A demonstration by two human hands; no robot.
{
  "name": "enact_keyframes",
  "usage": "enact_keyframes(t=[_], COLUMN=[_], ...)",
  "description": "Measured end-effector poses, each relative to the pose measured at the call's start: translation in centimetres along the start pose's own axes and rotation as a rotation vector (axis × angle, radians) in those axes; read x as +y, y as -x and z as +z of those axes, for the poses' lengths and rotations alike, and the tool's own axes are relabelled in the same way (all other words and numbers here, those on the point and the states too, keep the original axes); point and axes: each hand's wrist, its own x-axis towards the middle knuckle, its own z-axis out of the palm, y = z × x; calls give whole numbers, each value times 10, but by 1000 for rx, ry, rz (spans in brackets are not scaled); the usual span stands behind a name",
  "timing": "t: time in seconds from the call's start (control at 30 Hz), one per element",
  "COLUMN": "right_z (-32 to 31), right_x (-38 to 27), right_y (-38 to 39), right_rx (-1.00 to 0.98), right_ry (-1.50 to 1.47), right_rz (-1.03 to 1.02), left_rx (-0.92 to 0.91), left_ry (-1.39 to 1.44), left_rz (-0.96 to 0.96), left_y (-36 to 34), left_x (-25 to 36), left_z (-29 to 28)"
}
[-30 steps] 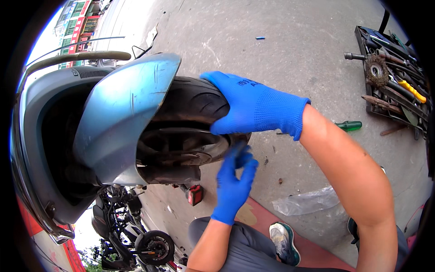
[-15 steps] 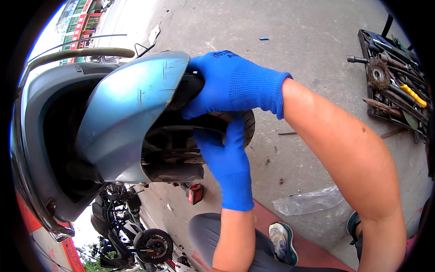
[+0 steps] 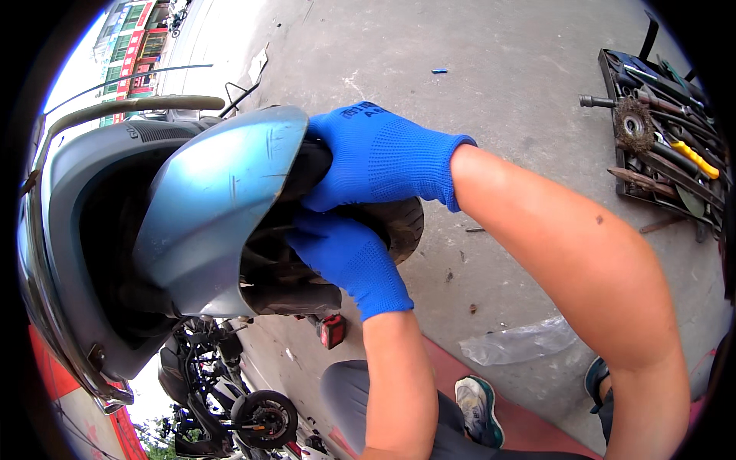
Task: The person works on the front tire of a scooter, using a screwdriver to pry at the tire bead and then connecting an air hose to the valve stem to inflate the tire.
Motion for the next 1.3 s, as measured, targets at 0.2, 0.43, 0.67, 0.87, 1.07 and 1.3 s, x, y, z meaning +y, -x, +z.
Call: enact_keyframes(t=[0.2,0.43,0.67,0.87,1.07,1.3], right_z=[-3,-2,-5,-2,-4,-5], right_x=[4,0,7,-5,-9,-2], right_y=[-1,1,2,-3,-5,0], right_rx=[-8,-13,-16,-25,-8,-9], right_ry=[38,46,33,69,86,9], right_rz=[11,-5,9,-13,-27,3], left_rx=[25,-70,-322,7,62,-17], left_ry=[-104,-9,338,460,617,611], left_rz=[138,137,14,-173,-135,-318], left_y=[-6,4,24,8,-1,4], left_x=[-17,-16,-20,-6,-8,6], left_z=[12,3,-9,13,26,18])
